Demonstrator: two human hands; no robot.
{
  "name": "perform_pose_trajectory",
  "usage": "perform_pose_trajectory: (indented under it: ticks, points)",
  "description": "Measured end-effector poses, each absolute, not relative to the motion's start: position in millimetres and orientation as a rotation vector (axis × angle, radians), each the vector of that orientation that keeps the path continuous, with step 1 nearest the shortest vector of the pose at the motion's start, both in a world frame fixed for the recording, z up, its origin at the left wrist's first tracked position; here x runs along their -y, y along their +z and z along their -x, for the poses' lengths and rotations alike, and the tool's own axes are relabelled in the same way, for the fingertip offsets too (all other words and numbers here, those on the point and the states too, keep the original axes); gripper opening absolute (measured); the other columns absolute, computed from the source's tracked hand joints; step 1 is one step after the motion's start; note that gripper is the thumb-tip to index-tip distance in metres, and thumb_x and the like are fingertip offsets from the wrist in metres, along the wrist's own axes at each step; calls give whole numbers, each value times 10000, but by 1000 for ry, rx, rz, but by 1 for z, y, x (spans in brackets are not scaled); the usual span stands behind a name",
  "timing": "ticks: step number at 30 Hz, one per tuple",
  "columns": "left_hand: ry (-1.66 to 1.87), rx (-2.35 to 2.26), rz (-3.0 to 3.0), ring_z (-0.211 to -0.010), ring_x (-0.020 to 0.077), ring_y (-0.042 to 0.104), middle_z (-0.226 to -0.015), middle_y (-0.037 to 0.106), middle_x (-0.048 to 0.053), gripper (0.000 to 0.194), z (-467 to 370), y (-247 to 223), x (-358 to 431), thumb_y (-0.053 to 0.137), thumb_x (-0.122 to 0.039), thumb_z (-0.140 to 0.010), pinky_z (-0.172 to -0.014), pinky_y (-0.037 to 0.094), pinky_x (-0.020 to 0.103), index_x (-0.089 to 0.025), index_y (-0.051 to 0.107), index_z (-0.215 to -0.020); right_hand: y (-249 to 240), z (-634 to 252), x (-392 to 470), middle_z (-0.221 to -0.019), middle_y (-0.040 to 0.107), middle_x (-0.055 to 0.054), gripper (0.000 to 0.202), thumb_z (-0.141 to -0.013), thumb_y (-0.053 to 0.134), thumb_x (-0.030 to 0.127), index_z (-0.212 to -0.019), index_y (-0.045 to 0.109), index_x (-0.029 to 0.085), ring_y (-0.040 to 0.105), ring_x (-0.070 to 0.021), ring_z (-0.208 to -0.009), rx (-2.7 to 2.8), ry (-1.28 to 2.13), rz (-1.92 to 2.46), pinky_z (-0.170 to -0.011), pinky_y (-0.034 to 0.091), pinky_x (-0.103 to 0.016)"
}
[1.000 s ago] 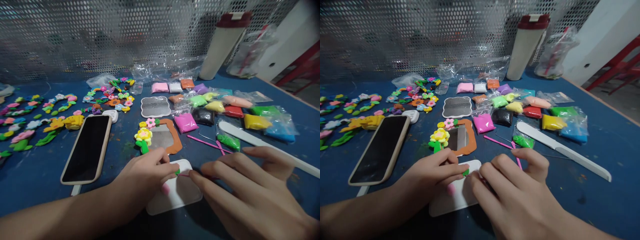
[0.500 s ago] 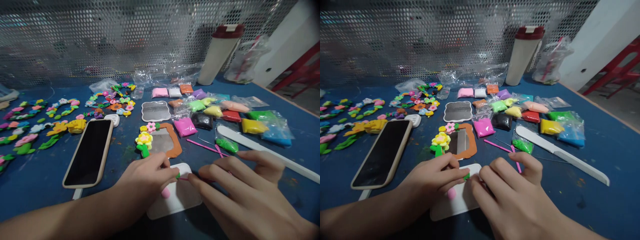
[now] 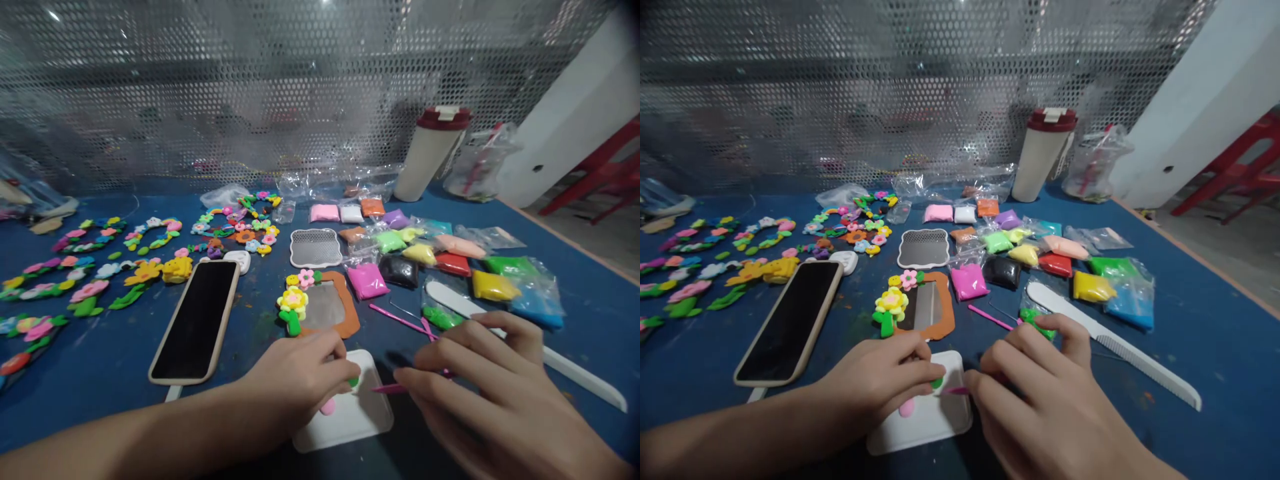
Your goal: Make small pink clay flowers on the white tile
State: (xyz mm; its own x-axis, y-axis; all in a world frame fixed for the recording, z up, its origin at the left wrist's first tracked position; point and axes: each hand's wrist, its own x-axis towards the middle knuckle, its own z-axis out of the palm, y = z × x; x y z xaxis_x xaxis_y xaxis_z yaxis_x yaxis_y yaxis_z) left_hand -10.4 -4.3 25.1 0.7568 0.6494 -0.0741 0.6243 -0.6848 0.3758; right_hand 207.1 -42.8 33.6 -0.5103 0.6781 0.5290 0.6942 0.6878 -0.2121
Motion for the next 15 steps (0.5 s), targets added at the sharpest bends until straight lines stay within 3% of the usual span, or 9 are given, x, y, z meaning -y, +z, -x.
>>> perform_pose_trajectory:
  ticks: [4,6,8,11,15]
  points:
    - [89,-960,-2427,-800,119,607,-921,612,-28,112,7,33,-3,600,-207,-839,-655,415,189,-229,636,-942,39,-227,25,-733,596,13,309,-857,427,51,-794,649,256,527,-157,-704,2498,356,1105,-842,305,-408]
    - [80,-989,-2363,-783,118,607,-913,609,-35,108,6,34,-6,651,-248,-806,-610,402,185,-235,636,-912,42,-234,16,-782,618,4,231,-858,491,130,-817,662,279,557,-166,-746,2658,537,1131,-850,345,-414]
    - [81,-1001,-2355,-780,125,608,-923,614,-32,147,6,33,-7,686,-293,-783,-611,397,195,-232,635,-906,47,-240,9,-967,640,-21,180,-854,526,203,-873,674,304,570,-212,-921,2732,600,1189,-882,370,-435]
    - [139,-959,-2400,-790,139,609,-936,618,-20,251,6,30,-4,697,-394,-764,-650,406,216,-226,629,-936,57,-240,2,-1235,568,-17,216,-853,545,298,-1029,654,359,476,-277,-1160,2739,584,1195,-944,369,-471]
    - [263,-896,-2497,-767,137,585,-917,605,-2,152,6,25,-1,633,-343,-830,-645,404,228,-216,613,-911,66,-217,-21,-1109,623,-65,234,-867,512,224,-1064,630,272,551,-239,-1038,2687,643,1191,-875,446,-399]
